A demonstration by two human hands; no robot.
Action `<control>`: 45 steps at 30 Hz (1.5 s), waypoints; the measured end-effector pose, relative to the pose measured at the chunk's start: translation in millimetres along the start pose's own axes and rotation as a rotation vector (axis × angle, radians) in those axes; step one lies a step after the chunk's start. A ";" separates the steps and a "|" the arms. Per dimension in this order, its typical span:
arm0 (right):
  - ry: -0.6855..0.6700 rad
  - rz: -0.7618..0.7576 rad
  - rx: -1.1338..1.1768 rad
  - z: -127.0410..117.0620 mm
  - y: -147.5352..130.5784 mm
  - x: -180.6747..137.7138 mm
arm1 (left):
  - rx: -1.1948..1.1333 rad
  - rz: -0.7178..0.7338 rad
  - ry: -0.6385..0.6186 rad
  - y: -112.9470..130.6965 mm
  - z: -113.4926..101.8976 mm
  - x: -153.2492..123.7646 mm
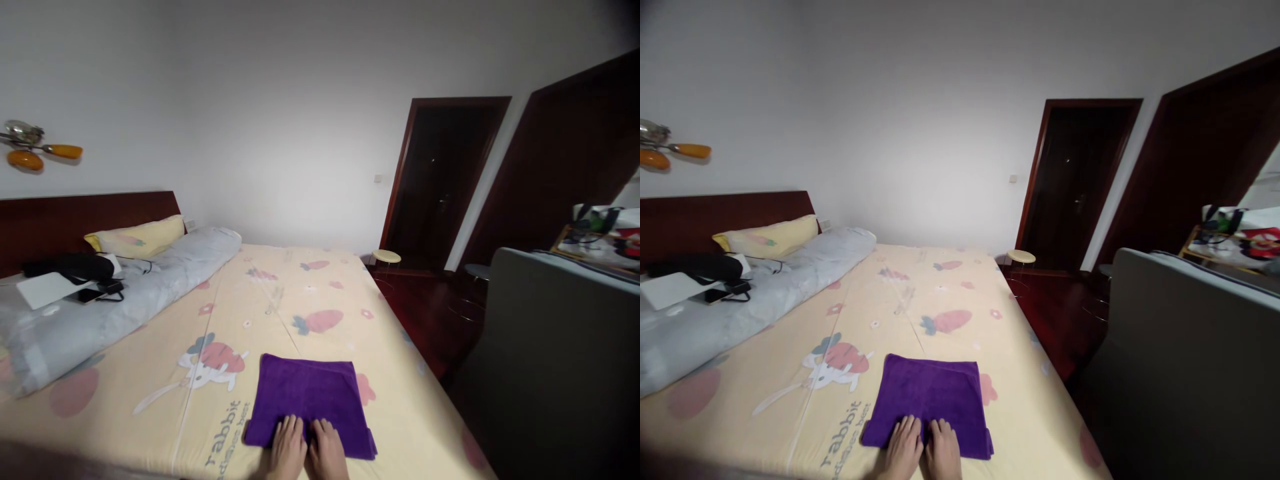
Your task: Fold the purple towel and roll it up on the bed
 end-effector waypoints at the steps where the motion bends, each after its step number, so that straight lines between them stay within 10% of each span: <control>1: -0.022 0.041 -0.018 0.0 10.5 -0.6 | 0.007 -0.021 -0.012 -8.6 -2.1 -1.6; 9: -0.069 0.270 0.002 -57.9 116.4 -39.0 | 0.172 -0.117 0.108 -98.1 -57.9 -36.0; 14: 0.025 0.270 -0.090 -68.3 96.9 -35.6 | 0.136 -0.152 0.069 -77.1 -53.9 -27.7; 23: -0.121 -0.039 0.171 -14.3 -11.5 -5.5 | -0.137 0.088 -0.094 15.1 -2.7 -2.7; 33: -0.051 0.181 0.192 -51.0 124.1 -50.2 | -0.052 -0.034 0.162 -88.5 -83.4 -47.9; 45: -0.010 0.118 -0.064 -60.2 117.3 -45.7 | 0.105 -0.051 -0.082 -107.6 -59.5 -41.6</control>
Point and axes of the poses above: each hand's wrist, its own x-axis towards the middle knuckle, its own z-axis out of the palm, y = z × x, the point moved 8 cm from there along x, towards the middle knuckle, and after that the axes turned 8 degrees about -y, right-handed, at the moved point
